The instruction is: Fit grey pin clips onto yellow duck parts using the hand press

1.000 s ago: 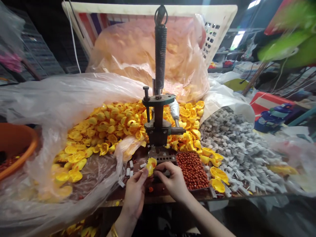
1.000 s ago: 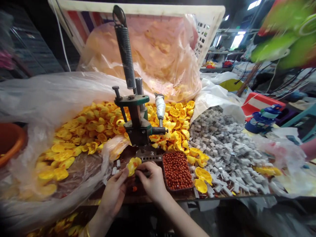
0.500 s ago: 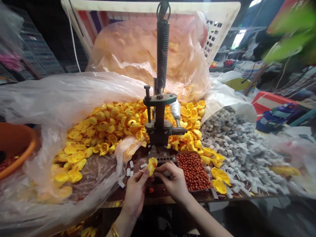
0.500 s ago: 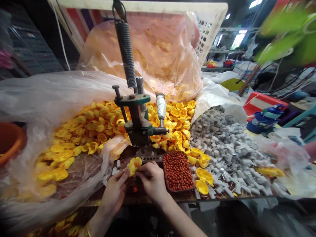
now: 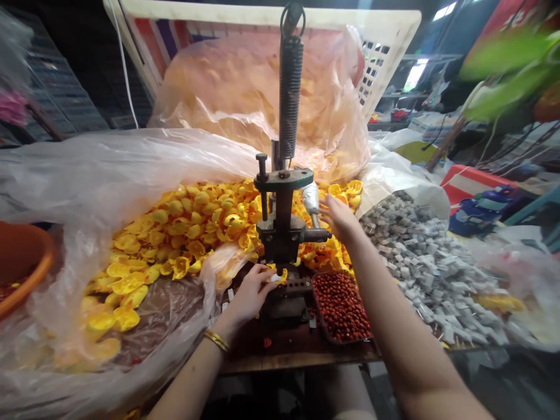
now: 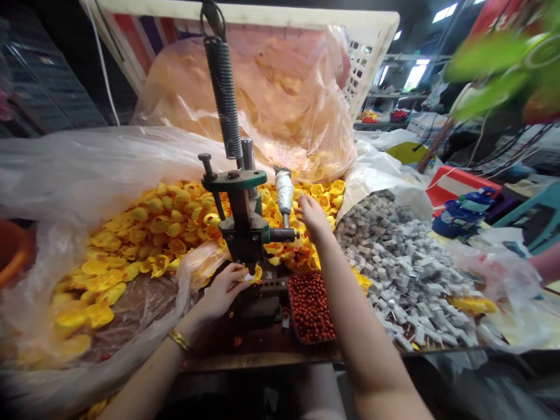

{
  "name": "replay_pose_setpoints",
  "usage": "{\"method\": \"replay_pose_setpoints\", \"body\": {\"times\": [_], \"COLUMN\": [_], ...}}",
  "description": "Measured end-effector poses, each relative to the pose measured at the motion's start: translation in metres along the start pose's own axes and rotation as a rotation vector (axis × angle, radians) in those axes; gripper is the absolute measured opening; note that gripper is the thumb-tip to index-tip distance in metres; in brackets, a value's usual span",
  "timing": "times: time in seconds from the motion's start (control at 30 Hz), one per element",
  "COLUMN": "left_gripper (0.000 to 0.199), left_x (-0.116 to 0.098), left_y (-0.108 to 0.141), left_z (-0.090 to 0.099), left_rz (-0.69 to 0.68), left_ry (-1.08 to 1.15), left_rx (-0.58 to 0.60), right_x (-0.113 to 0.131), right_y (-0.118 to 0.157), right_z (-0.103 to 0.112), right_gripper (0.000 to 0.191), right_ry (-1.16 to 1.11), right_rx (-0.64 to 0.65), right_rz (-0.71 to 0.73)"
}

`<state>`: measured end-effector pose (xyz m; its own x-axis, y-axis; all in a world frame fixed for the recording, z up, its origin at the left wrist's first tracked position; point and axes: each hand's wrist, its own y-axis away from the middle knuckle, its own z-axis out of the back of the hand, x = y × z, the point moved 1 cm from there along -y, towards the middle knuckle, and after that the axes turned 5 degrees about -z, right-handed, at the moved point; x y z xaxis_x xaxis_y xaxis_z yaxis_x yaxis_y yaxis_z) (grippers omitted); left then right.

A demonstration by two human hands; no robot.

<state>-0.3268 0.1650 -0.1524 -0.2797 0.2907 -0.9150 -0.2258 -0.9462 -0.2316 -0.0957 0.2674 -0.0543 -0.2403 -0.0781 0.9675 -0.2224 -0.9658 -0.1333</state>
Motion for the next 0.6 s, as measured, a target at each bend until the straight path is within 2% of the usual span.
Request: {"method": "replay_pose_setpoints", "body": {"times": [0.07, 0.13, 0.2, 0.27, 0.3, 0.37, 0.43, 0.47, 0.5, 0.6], "left_gripper": [0.010, 0.009, 0.010, 0.010, 0.010, 0.012, 0.017, 0.021, 0.026, 0.042], "left_x": [-0.005, -0.009, -0.011, -0.010, -0.009, -0.005, 0.001, 0.003, 0.005, 0.003], "left_y": [-0.001, 0.000, 0.001, 0.003, 0.003, 0.003, 0.000, -0.003, -0.005, -0.005], "left_z": [0.000, -0.001, -0.003, -0.003, -0.003, -0.003, -0.005, -0.007, -0.010, -0.012], "left_rz": [-0.043, -0.074, -0.090, -0.090, -0.084, -0.059, -0.006, 0.029, 0.066, 0.158], "left_ry": [-0.046, -0.084, -0.108, -0.114, -0.109, -0.088, -0.063, -0.050, -0.034, 0.018], "left_rx": [0.032, 0.050, 0.057, 0.058, 0.059, 0.058, 0.039, 0.023, 0.006, -0.018], "right_x": [0.049, 0.094, 0.124, 0.135, 0.135, 0.131, 0.127, 0.125, 0.123, 0.109], "right_y": [-0.033, -0.036, -0.007, 0.036, 0.055, 0.072, 0.056, 0.039, 0.018, -0.038], "right_z": [-0.007, -0.007, 0.004, 0.022, 0.032, 0.043, 0.039, 0.031, 0.021, -0.008], "right_gripper": [0.044, 0.046, 0.046, 0.045, 0.042, 0.044, 0.051, 0.054, 0.055, 0.046], "right_ry": [-0.196, -0.242, -0.230, -0.255, -0.275, -0.298, -0.341, -0.380, -0.430, -0.473], "right_rx": [0.308, 0.315, 0.227, 0.208, 0.235, 0.430, 0.626, 0.671, 0.646, 0.431], "right_rz": [-0.057, 0.022, 0.212, 0.466, 0.558, 0.658, 0.612, 0.539, 0.437, 0.079]}}
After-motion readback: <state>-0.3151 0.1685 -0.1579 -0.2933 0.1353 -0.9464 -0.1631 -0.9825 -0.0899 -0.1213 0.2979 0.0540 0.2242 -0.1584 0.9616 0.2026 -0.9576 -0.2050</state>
